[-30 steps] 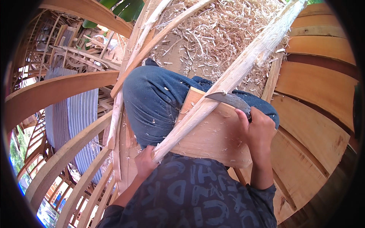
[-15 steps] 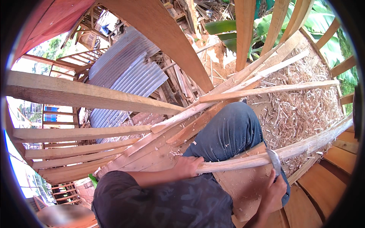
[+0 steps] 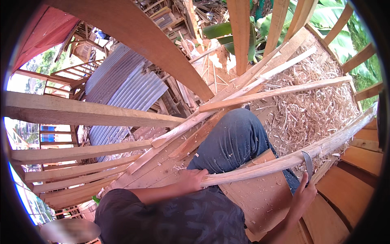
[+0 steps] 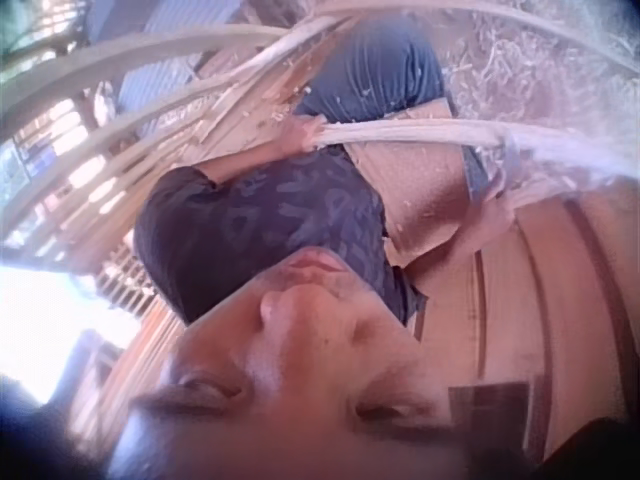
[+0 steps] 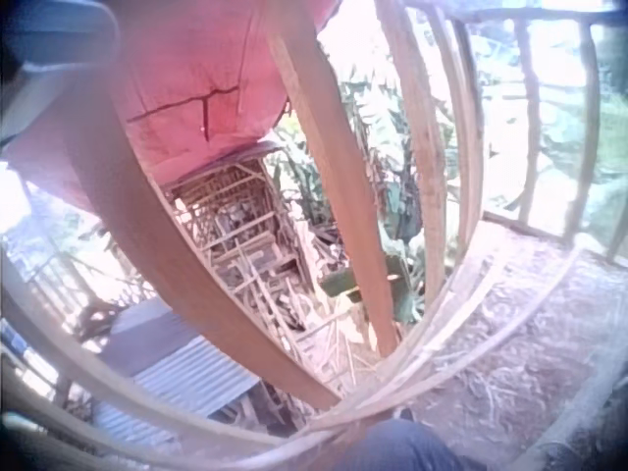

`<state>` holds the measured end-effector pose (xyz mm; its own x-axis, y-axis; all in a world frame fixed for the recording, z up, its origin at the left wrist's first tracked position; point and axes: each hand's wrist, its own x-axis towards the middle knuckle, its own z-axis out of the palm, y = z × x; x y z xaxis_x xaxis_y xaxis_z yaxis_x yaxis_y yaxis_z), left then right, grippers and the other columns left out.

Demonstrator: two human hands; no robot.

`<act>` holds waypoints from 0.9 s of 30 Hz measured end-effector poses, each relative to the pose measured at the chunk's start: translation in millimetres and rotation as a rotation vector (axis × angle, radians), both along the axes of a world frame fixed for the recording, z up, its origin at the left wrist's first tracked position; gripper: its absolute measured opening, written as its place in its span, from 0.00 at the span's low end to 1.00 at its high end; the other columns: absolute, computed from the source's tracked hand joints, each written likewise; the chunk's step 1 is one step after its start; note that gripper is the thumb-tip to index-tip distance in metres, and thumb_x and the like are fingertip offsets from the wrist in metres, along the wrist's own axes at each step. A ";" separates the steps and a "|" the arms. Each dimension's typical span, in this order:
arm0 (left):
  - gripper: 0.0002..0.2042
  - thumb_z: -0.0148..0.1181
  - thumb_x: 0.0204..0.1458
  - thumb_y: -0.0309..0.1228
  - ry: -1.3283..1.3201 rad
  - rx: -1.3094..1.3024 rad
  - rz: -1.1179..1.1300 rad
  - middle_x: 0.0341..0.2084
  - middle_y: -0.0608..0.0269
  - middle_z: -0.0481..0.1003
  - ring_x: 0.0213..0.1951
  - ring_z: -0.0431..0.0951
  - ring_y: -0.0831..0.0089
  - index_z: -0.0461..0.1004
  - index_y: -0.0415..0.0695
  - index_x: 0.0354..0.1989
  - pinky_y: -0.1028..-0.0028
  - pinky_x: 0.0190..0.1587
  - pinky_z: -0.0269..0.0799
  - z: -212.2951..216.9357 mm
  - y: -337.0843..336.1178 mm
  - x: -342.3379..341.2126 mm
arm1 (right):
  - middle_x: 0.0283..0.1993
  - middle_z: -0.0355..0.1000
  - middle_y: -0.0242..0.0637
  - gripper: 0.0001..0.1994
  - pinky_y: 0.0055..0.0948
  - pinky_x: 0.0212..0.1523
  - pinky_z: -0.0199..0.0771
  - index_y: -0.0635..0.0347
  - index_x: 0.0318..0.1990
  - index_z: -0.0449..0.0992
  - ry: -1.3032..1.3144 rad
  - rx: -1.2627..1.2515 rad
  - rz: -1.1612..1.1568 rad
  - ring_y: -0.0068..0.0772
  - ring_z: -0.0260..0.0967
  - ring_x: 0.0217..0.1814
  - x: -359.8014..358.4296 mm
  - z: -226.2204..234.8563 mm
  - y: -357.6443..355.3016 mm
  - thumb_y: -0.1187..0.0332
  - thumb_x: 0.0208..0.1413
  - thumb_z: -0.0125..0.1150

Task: The person sits cross-legged and uses a curved blade to shave thin strips from a long wooden stick held between their legs. Wood shavings accumulate on the platform as the person repeatedly scrapes the stick's surface.

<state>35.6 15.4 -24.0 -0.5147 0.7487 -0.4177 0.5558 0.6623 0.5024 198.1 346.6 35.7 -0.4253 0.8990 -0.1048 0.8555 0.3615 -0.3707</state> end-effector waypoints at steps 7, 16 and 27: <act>0.21 0.70 0.35 0.40 0.012 0.019 0.005 0.23 0.58 0.74 0.29 0.76 0.57 0.69 0.47 0.35 0.61 0.30 0.68 -14.5 -8.1 4.3 | 0.14 0.67 0.45 0.26 0.39 0.16 0.67 0.60 0.18 0.71 -0.128 0.032 0.436 0.46 0.67 0.13 -14.4 -2.9 -37.6 0.45 0.55 0.54; 0.23 0.72 0.32 0.41 0.025 0.046 -0.023 0.22 0.56 0.73 0.28 0.76 0.57 0.68 0.45 0.34 0.62 0.30 0.68 -13.3 -9.0 -2.1 | 0.16 0.67 0.50 0.26 0.42 0.19 0.66 0.65 0.18 0.70 -0.079 0.077 0.054 0.52 0.68 0.18 13.2 10.4 27.7 0.49 0.55 0.57; 0.21 0.71 0.35 0.42 0.006 0.093 0.004 0.21 0.56 0.73 0.27 0.76 0.57 0.70 0.45 0.34 0.62 0.28 0.67 -10.3 -7.8 0.2 | 0.17 0.69 0.50 0.25 0.41 0.19 0.66 0.65 0.18 0.70 -0.051 0.047 -0.004 0.52 0.69 0.18 1.5 7.8 30.1 0.50 0.56 0.57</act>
<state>35.8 7.6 -34.3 -0.5202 0.7820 -0.3434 0.5566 0.6154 0.5581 199.6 376.7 43.5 -0.4173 0.9049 -0.0839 0.8742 0.3745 -0.3092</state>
